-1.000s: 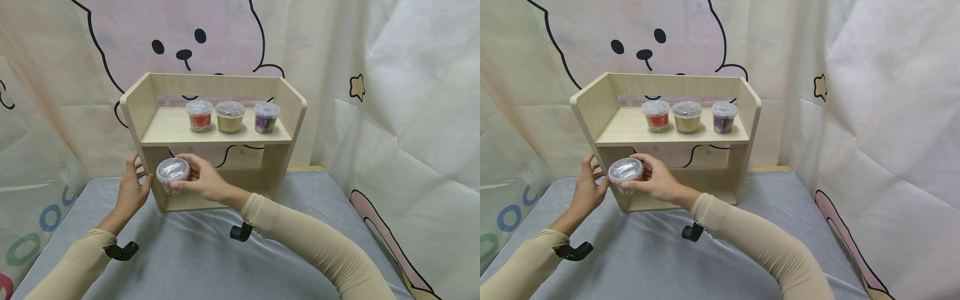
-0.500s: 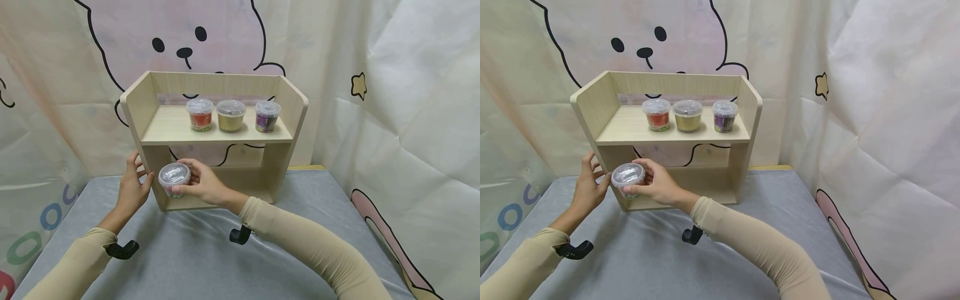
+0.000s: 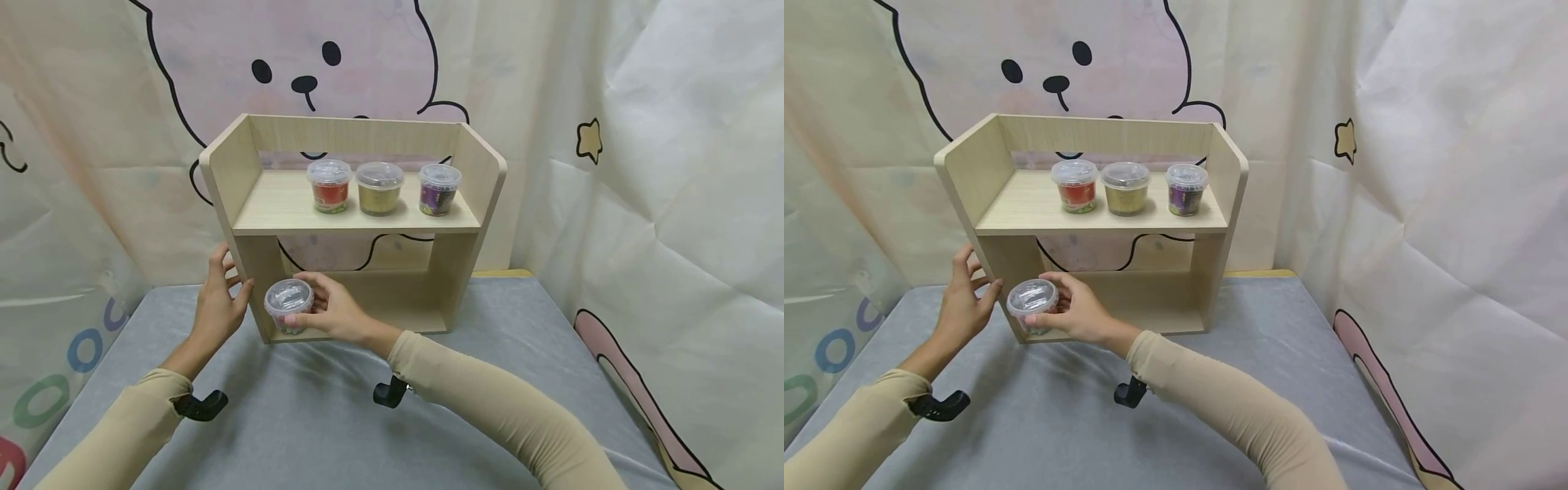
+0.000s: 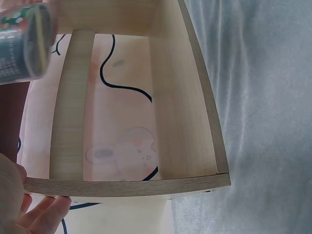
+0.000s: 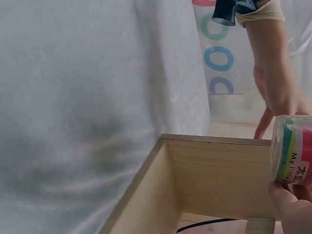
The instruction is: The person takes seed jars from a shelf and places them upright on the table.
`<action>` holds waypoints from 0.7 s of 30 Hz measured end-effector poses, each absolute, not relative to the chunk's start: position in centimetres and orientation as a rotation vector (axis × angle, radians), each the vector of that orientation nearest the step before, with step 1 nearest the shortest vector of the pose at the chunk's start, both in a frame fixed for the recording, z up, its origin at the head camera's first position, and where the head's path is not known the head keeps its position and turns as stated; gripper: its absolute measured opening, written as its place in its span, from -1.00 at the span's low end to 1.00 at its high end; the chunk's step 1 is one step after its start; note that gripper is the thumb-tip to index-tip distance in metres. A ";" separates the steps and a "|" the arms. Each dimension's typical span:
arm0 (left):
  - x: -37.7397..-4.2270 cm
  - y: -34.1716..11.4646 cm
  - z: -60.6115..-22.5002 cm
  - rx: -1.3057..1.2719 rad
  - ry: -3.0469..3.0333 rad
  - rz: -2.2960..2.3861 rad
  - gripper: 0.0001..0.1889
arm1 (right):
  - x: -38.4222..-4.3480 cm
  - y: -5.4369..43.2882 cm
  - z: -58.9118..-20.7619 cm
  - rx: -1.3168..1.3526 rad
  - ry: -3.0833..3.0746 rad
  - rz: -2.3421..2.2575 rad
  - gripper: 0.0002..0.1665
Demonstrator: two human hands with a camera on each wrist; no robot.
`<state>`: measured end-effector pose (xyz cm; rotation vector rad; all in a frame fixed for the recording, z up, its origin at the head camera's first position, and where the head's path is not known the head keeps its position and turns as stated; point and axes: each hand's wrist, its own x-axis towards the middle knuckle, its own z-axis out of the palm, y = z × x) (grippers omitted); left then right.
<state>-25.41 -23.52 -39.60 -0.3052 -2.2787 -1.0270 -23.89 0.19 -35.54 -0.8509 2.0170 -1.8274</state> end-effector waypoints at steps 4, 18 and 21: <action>-25.4 -23.5 -39.5 -0.303 -2.286 -1.025 -0.17 | -23.8 0.1 -36.5 -0.824 1.988 -1.837 -0.16; -25.4 -23.3 -39.5 -0.278 -2.311 -1.031 -0.15 | -23.8 -0.6 -39.5 -0.771 1.930 -1.834 -0.15; -25.4 -23.3 -39.4 -0.277 -2.315 -1.025 -0.15 | -23.8 -0.7 -40.2 -0.748 1.911 -1.837 -0.15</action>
